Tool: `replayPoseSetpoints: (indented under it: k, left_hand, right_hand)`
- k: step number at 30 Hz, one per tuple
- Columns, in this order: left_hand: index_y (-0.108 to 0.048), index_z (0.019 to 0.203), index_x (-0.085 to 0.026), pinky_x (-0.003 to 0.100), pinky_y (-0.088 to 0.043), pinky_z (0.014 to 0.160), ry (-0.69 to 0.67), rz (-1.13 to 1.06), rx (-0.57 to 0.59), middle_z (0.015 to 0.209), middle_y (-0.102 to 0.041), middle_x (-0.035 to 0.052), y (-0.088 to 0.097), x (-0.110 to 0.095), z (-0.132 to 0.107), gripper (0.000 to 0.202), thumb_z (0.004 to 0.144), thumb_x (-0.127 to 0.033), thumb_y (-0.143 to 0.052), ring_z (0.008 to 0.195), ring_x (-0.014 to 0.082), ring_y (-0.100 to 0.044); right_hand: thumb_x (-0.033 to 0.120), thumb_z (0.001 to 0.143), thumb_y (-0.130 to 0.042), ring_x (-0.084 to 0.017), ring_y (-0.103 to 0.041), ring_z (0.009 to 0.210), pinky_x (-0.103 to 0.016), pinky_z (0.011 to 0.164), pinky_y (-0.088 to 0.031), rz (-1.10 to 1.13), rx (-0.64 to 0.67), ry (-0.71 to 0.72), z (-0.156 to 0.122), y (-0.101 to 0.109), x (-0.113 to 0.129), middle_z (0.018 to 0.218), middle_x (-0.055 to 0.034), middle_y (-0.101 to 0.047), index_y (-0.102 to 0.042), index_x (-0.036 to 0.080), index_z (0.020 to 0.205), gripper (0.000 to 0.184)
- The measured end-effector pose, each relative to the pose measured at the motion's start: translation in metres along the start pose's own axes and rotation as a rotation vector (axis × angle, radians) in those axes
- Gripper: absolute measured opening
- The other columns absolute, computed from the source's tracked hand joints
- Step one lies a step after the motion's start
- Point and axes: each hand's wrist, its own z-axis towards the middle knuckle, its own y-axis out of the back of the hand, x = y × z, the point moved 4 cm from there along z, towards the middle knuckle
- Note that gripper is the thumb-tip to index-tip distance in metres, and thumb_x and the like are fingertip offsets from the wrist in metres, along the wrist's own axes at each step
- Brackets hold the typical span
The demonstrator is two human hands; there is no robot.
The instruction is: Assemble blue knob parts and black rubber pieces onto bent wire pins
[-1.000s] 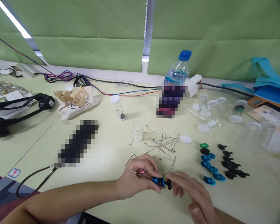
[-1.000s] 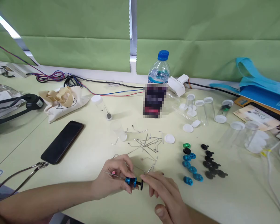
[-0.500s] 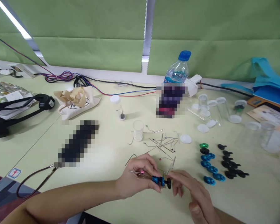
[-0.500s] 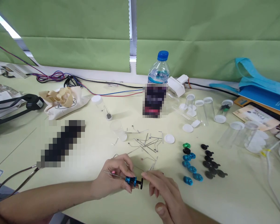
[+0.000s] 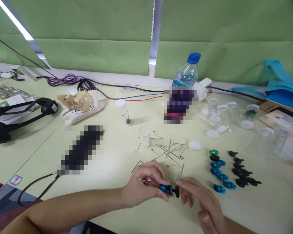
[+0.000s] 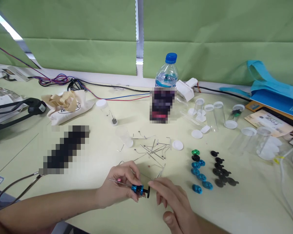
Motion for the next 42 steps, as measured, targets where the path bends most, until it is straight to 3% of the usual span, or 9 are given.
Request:
replayPoseSetpoints:
  k: [4,17,27,31,42]
  left_hand:
    - [-0.074,0.078,-0.016,0.022,-0.057,0.06,0.001,0.001,0.0,0.085,-0.057,0.0019,-0.001,-0.001,0.001,0.035,0.051,0.005,-0.081,0.065,0.0087,-0.062]
    - [-0.072,0.072,-0.013,0.022,-0.056,0.058,0.006,0.016,-0.012,0.082,-0.056,0.0022,-0.002,-0.003,0.002,0.027,0.051,-0.001,-0.083,0.063,0.0088,-0.06]
    - [-0.073,0.074,-0.014,0.02,-0.054,0.057,0.003,0.021,-0.027,0.082,-0.057,0.0026,-0.003,-0.004,0.003,0.028,0.051,0.0,-0.083,0.062,0.0079,-0.059]
    - [-0.073,0.075,-0.014,0.018,-0.052,0.056,-0.011,0.024,-0.022,0.083,-0.058,0.003,-0.002,-0.004,0.003,0.028,0.052,0.0,-0.082,0.062,0.0066,-0.058]
    - [-0.071,0.073,-0.013,0.023,-0.057,0.06,0.021,0.049,-0.031,0.083,-0.057,0.0031,0.0,-0.002,0.004,0.025,0.053,-0.007,-0.084,0.064,0.0086,-0.06]
  right_hand:
    - [0.058,0.094,-0.02,-0.015,-0.056,0.067,-0.031,0.055,-0.045,-0.052,0.024,-0.014,-0.004,0.001,-0.002,0.113,-0.0142,-0.051,-0.044,0.022,0.134,0.058]
    - [0.055,0.095,-0.021,-0.016,-0.057,0.067,-0.031,0.056,-0.046,-0.07,0.044,0.033,-0.004,0.001,-0.004,0.108,-0.0145,-0.055,-0.042,0.019,0.133,0.056]
    - [0.053,0.096,-0.021,-0.014,-0.055,0.061,-0.028,0.052,-0.046,-0.112,0.043,0.106,0.008,0.003,0.009,0.093,-0.0108,-0.059,-0.047,0.019,0.124,0.051]
    - [0.055,0.095,-0.023,-0.014,-0.056,0.062,-0.027,0.055,-0.048,-0.152,0.048,0.139,0.009,0.004,0.013,0.098,-0.011,-0.061,-0.049,0.02,0.124,0.052]
    - [0.051,0.096,-0.023,-0.014,-0.059,0.06,-0.027,0.053,-0.048,-0.135,0.039,0.204,0.008,0.006,0.02,0.093,-0.0105,-0.061,-0.05,0.019,0.124,0.05]
